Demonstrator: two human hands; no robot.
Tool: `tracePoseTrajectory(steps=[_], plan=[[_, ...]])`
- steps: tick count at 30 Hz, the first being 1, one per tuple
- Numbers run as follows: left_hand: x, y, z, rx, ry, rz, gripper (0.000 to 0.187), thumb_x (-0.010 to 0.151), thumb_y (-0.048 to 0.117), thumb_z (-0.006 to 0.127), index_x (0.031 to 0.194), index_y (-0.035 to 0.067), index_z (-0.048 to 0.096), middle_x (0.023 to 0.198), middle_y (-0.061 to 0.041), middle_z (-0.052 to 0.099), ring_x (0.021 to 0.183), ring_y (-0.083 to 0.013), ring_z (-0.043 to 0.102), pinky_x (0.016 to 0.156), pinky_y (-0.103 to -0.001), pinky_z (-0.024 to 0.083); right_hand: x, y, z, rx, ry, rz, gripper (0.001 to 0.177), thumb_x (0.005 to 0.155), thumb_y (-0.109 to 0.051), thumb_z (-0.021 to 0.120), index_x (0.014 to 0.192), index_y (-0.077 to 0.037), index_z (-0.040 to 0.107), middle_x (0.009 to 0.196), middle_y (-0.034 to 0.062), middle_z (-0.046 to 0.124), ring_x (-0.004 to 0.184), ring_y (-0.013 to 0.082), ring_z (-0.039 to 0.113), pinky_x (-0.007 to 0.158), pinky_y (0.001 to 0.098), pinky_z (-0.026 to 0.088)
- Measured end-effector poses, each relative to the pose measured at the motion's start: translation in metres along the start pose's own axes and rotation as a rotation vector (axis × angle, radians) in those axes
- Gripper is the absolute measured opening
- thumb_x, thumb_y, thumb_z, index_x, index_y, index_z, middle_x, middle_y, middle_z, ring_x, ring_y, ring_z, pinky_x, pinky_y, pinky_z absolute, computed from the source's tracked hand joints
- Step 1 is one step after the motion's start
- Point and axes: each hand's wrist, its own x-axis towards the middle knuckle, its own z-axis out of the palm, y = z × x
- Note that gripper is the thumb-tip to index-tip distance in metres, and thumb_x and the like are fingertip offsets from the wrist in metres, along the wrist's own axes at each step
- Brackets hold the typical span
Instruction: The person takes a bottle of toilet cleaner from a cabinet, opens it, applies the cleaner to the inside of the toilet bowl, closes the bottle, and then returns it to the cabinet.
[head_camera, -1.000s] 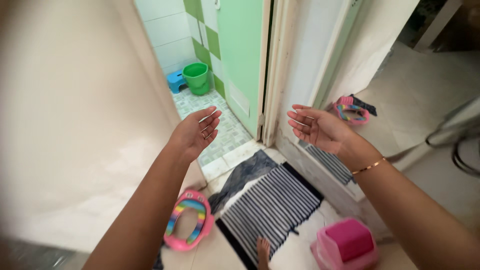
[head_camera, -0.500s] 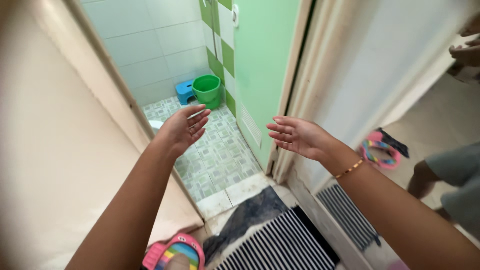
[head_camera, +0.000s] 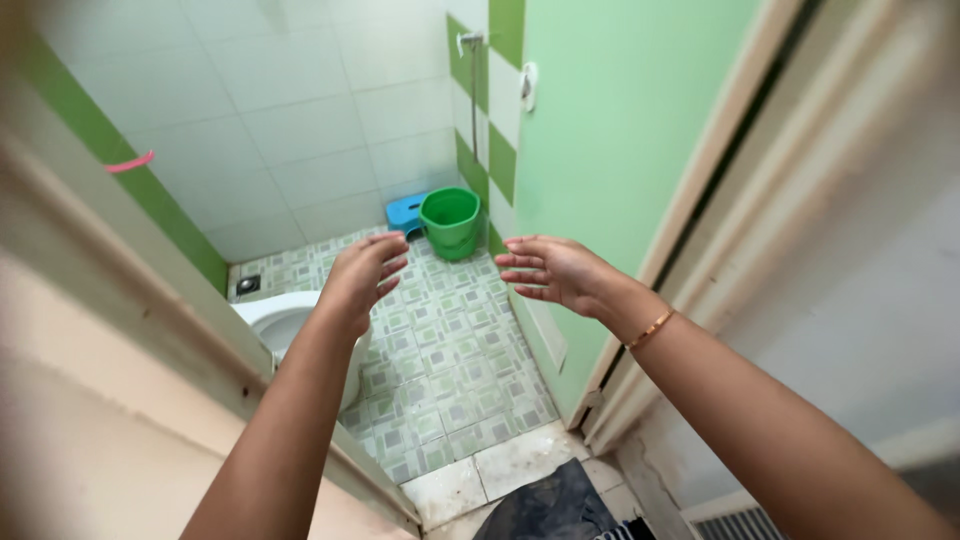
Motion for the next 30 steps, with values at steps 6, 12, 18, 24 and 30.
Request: tracePoseTrajectory(steps=[6, 12, 18, 24, 30], plan=[[0.076, 0.003, 0.001, -0.092, -0.032, -0.037, 0.027, 0.092, 0.027, 0.066, 0.117, 0.016, 0.068, 0.112, 0.001, 0.072, 0.106, -0.0126, 0.067, 0.090, -0.030, 0.052, 0.085, -0.019, 0.001, -0.012, -0.040, 0.031, 0.028, 0.098, -0.027, 0.060, 0.122, -0.013, 0.060, 0.118, 0.0041, 0.071, 0.105, 0.0163, 0.069, 0.087, 0.0337, 0.058], [0.184, 0.008, 0.000, -0.173, -0.049, -0.150, 0.030, 0.092, 0.029, 0.069, 0.117, 0.015, 0.065, 0.115, 0.000, 0.074, 0.106, -0.0133, 0.067, 0.091, -0.032, 0.052, 0.195, -0.058, -0.027, -0.017, -0.059, 0.028, 0.029, 0.099, -0.026, 0.059, 0.125, -0.012, 0.061, 0.116, 0.0036, 0.071, 0.102, 0.0161, 0.069, 0.086, 0.0327, 0.058], [0.309, 0.009, 0.000, -0.182, -0.010, -0.264, 0.033, 0.092, 0.031, 0.069, 0.120, 0.015, 0.065, 0.117, 0.001, 0.074, 0.107, -0.0116, 0.066, 0.092, -0.030, 0.050, 0.322, -0.100, -0.067, 0.041, -0.114, 0.055, 0.031, 0.099, -0.028, 0.058, 0.126, -0.012, 0.060, 0.116, 0.0024, 0.071, 0.102, 0.0155, 0.068, 0.086, 0.0328, 0.056], [0.397, 0.031, 0.019, -0.222, -0.008, -0.238, 0.028, 0.091, 0.029, 0.067, 0.115, 0.014, 0.068, 0.114, 0.001, 0.075, 0.103, -0.0110, 0.068, 0.090, -0.029, 0.053, 0.433, -0.141, -0.103, 0.031, -0.066, 0.068, 0.033, 0.098, -0.030, 0.059, 0.127, -0.014, 0.061, 0.119, 0.0017, 0.071, 0.106, 0.0148, 0.067, 0.093, 0.0334, 0.054], [0.460, 0.042, 0.018, -0.253, -0.058, -0.290, 0.027, 0.094, 0.029, 0.069, 0.116, 0.013, 0.066, 0.112, 0.001, 0.074, 0.098, -0.0101, 0.066, 0.089, -0.030, 0.052, 0.502, -0.163, -0.114, 0.003, -0.034, 0.106, 0.031, 0.099, -0.029, 0.060, 0.126, -0.014, 0.060, 0.120, 0.0014, 0.069, 0.108, 0.0161, 0.065, 0.094, 0.0341, 0.054]])
